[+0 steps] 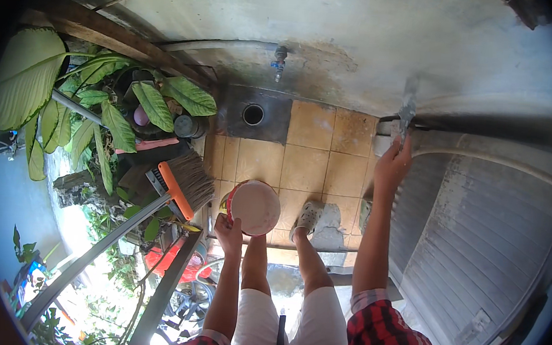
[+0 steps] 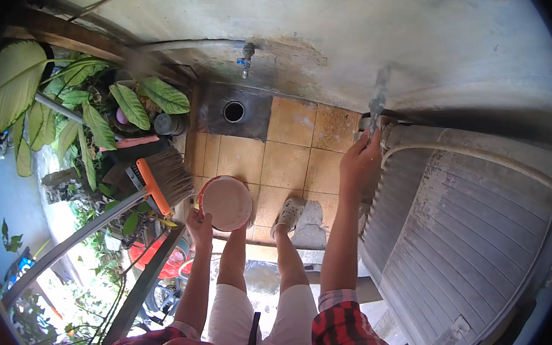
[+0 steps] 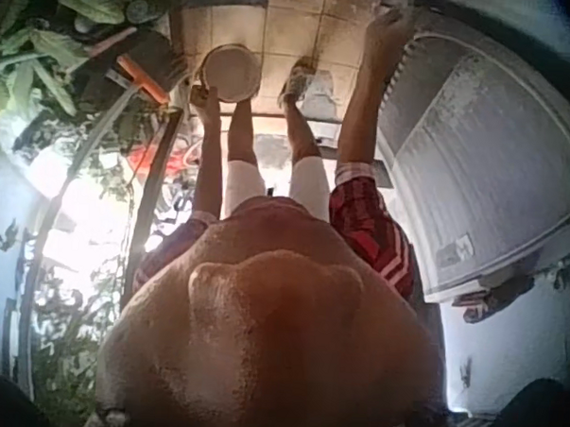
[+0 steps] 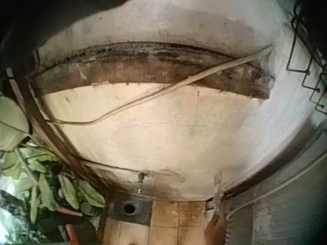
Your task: Applying white paint or primer to a stained concrete wall using a brush.
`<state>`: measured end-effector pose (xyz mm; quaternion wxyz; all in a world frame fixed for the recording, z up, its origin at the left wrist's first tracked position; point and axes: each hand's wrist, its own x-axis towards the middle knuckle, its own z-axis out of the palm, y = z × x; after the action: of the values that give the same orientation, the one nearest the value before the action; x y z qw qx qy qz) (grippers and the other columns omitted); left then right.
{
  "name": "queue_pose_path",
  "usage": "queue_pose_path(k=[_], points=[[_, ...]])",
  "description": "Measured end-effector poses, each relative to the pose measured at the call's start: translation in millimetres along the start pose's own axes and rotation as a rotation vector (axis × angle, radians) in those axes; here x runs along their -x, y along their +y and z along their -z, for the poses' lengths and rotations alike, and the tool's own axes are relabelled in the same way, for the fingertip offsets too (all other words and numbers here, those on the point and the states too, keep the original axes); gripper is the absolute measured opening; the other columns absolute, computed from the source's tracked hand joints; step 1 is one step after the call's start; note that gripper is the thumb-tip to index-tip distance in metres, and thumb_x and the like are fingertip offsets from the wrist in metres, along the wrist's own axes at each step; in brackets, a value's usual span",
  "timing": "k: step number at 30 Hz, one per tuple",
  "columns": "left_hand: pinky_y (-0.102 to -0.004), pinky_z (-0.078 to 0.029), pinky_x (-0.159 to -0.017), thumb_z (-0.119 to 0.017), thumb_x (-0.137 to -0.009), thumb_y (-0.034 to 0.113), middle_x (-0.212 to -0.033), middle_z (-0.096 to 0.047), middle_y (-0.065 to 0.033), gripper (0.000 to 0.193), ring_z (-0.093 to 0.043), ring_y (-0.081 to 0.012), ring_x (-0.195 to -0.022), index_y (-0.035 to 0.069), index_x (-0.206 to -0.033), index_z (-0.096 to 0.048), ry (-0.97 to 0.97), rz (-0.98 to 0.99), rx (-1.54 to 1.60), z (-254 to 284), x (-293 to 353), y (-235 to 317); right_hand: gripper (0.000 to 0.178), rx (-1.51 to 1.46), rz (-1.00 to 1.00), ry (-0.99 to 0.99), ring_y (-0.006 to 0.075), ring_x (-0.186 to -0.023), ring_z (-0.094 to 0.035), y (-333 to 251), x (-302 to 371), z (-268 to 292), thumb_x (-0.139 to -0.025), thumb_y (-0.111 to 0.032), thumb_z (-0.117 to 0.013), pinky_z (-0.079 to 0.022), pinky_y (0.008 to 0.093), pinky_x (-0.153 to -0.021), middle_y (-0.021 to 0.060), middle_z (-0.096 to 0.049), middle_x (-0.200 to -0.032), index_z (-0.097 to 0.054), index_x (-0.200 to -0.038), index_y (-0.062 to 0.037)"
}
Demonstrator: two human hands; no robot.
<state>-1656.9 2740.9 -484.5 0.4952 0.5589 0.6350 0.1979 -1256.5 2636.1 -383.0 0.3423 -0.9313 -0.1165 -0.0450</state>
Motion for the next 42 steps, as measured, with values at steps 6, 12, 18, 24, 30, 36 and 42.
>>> queue_pose_path(k=[6, 12, 18, 24, 30, 36, 42], points=[[-0.0304, -0.032, -0.053, -0.063, -0.074, 0.005, -0.063, -0.040, -0.0002, 0.018, -0.035, -0.0102, -0.059, 0.002, -0.072, -0.045, -0.025, -0.059, -0.001, 3, 1, 21, 0.031, -0.171, 0.176, 0.017, 0.0419, -0.090, -0.063, -75, 5, -64, -0.097, -0.006, -0.047, -0.048, 0.0488, -0.079, 0.0303, -0.064, -0.094, -0.053, -0.123, 0.0110], [-0.0300, -0.032, -0.053, -0.063, -0.075, 0.005, -0.063, -0.039, 0.0001, 0.019, -0.034, -0.0100, -0.059, 0.002, -0.073, -0.044, -0.036, -0.093, -0.092, 26, -5, 23, 0.029, -0.424, 0.331, -0.405, 0.0417, -0.082, -0.064, -156, 37, -46, -0.099, -0.014, -0.052, -0.051, 0.0440, -0.072, 0.0249, -0.066, -0.090, -0.059, -0.120, 0.0033], [-0.0290, -0.036, -0.061, -0.061, -0.076, 0.003, -0.070, -0.041, 0.0002, 0.020, -0.038, -0.0110, -0.065, 0.005, -0.075, -0.041, -0.098, -0.032, -0.063, 26, 6, 45, 0.029, -0.053, 0.457, -0.212, 0.0400, -0.086, -0.065, -72, -45, 33, -0.096, -0.012, -0.054, -0.052, 0.0474, -0.074, 0.0209, -0.067, -0.099, -0.060, -0.122, -0.0022], [-0.0294, -0.035, -0.057, -0.062, -0.078, 0.002, -0.067, -0.044, -0.0005, 0.020, -0.039, -0.0107, -0.061, 0.004, -0.075, -0.043, -0.118, -0.067, -0.012, 30, 18, 73, 0.021, 0.133, 0.176, 0.199, 0.0306, -0.071, -0.064, -32, -96, 184, -0.099, -0.013, -0.053, -0.049, 0.0366, -0.061, 0.0148, -0.066, -0.080, -0.066, -0.106, 0.0017], [-0.0298, -0.039, -0.060, -0.062, -0.079, 0.001, -0.071, -0.050, -0.0032, 0.018, -0.044, -0.0125, -0.064, 0.002, -0.078, -0.045, -0.158, -0.076, -0.017, 20, 25, 80, 0.018, -1.052, -0.234, 0.518, 0.0029, -0.062, -0.043, -41, -125, 223, -0.100, -0.019, -0.055, -0.034, 0.0200, -0.050, -0.0055, -0.044, -0.067, -0.065, -0.102, -0.0035], [-0.0315, -0.038, -0.061, -0.063, -0.079, 0.002, -0.071, -0.048, -0.0031, 0.019, -0.043, -0.0133, -0.065, 0.003, -0.077, -0.044, -0.169, -0.075, -0.030, 1, 35, 82, 0.019, -0.899, -0.302, 0.220, 0.0048, -0.047, -0.040, 30, -157, 142, -0.099, -0.024, -0.055, -0.031, 0.0246, -0.037, -0.0016, -0.048, -0.065, -0.061, -0.104, -0.0067], [-0.0295, -0.035, -0.059, -0.063, -0.078, 0.004, -0.070, -0.043, -0.0012, 0.022, -0.039, -0.0118, -0.063, 0.004, -0.074, -0.042, -0.216, -0.111, -0.022, -19, 53, 98, 0.033, -0.408, -0.239, 0.116, 0.0316, -0.063, -0.055, 94, -72, 101, -0.100, -0.023, -0.050, -0.044, 0.0415, -0.063, 0.0176, -0.057, -0.068, -0.060, -0.085, 0.0044]])
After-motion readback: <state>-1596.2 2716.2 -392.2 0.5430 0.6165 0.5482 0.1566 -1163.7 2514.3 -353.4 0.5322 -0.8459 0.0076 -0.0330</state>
